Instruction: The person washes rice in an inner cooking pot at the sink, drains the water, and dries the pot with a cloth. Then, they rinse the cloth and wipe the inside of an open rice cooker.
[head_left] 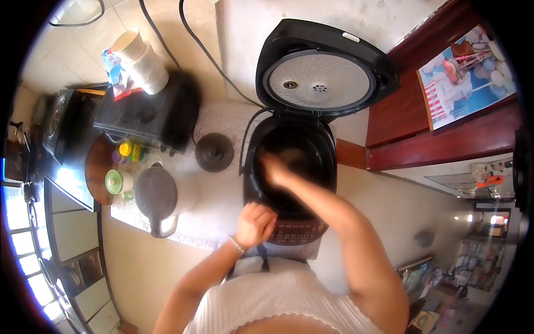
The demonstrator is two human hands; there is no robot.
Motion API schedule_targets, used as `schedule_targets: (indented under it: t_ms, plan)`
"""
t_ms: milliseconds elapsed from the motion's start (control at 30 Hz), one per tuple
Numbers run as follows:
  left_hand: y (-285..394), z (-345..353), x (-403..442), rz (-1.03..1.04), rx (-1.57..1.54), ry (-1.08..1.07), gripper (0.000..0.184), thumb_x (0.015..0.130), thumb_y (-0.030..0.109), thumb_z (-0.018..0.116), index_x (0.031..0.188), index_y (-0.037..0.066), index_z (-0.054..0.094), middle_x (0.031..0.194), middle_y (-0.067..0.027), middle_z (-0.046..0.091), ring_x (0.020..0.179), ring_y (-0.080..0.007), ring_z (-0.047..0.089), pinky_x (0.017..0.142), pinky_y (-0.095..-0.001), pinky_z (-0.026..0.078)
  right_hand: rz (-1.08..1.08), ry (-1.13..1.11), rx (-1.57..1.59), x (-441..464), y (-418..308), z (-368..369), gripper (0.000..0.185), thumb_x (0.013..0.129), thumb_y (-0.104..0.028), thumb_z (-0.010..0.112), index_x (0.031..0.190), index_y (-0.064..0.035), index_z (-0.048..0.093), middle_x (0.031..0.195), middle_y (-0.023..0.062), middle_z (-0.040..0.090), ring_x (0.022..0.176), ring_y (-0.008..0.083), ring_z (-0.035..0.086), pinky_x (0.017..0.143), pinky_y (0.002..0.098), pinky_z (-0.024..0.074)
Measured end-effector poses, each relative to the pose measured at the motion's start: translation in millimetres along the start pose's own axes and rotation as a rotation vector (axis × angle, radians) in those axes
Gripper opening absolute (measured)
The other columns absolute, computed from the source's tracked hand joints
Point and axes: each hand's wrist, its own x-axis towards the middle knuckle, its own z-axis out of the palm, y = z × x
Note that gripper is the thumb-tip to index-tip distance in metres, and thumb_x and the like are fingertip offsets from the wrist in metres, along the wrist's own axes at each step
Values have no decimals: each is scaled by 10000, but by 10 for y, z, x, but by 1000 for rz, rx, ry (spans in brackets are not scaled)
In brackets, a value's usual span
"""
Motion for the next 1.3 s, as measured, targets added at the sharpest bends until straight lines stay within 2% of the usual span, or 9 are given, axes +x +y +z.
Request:
schedule_targets:
  t_ms: [233,367,467,600,767,900,1067,1233,1300]
  plan:
    - [4,-5,11,13,-16,-7,90,639,12,616,714,62,616,722,-54,582,657,-229,534,629,-325,424,5,-1095,-46,-385,-173,-1216,248,729,-118,536,960,-95,626,979,134,629,945,260,589,811,345,448]
    - [-1,5,-2,5,2,-16,85,643,10,605,711,59,617,720,-57,580,654,-231,530,630,-328,424,-101,-182,-337,-165,-38,-1390,235,702,-89,542,918,-112,630,1040,59,561,965,245,516,807,345,437]
    - [-10,-5,0,1,7,-23,76,651,14,596,710,57,616,719,-60,578,651,-232,525,631,-331,424,-263,3,-638,-196,405,-904,240,703,-72,525,925,-78,616,1094,59,493,969,253,476,806,361,438]
    - [-3,5,-18,-10,3,-24,69,663,21,587,716,56,614,722,-64,575,650,-238,520,629,-335,422,209,-501,-519,-484,161,-939,539,670,-123,641,1152,28,455,1166,199,439,1085,313,468,889,363,439]
    - [-1,3,-1,-5,-3,-20,68,668,23,582,718,58,610,725,-67,574,650,-243,518,625,-337,421,398,-713,-166,-667,-362,-1007,975,739,-748,374,1163,123,476,1259,311,407,1228,382,351,1040,337,271]
    - [8,6,-2,1,0,-12,64,668,21,582,714,59,607,723,-66,574,649,-243,517,625,-338,421,290,-603,158,-476,-687,-811,627,850,-511,369,1064,34,594,1116,294,537,1095,348,507,969,364,320]
    - [-13,22,-29,12,17,-3,65,674,25,581,720,62,607,722,-69,575,651,-247,516,625,-340,423,542,191,1097,-247,-771,-301,263,833,-212,421,869,4,565,783,111,579,723,208,545,660,316,421]
    - [-13,31,-58,10,33,13,54,676,35,582,718,51,610,707,-95,585,635,-273,541,603,-358,437,262,43,1120,-422,-1116,-853,160,764,-116,497,864,4,534,742,53,537,731,133,533,662,281,436]
    - [-47,111,-238,-112,35,-34,56,677,40,583,725,35,611,693,-124,589,622,-301,558,586,-376,448,-216,57,998,-426,-1448,-961,189,731,-95,532,907,-27,549,818,76,560,778,184,575,697,296,453]
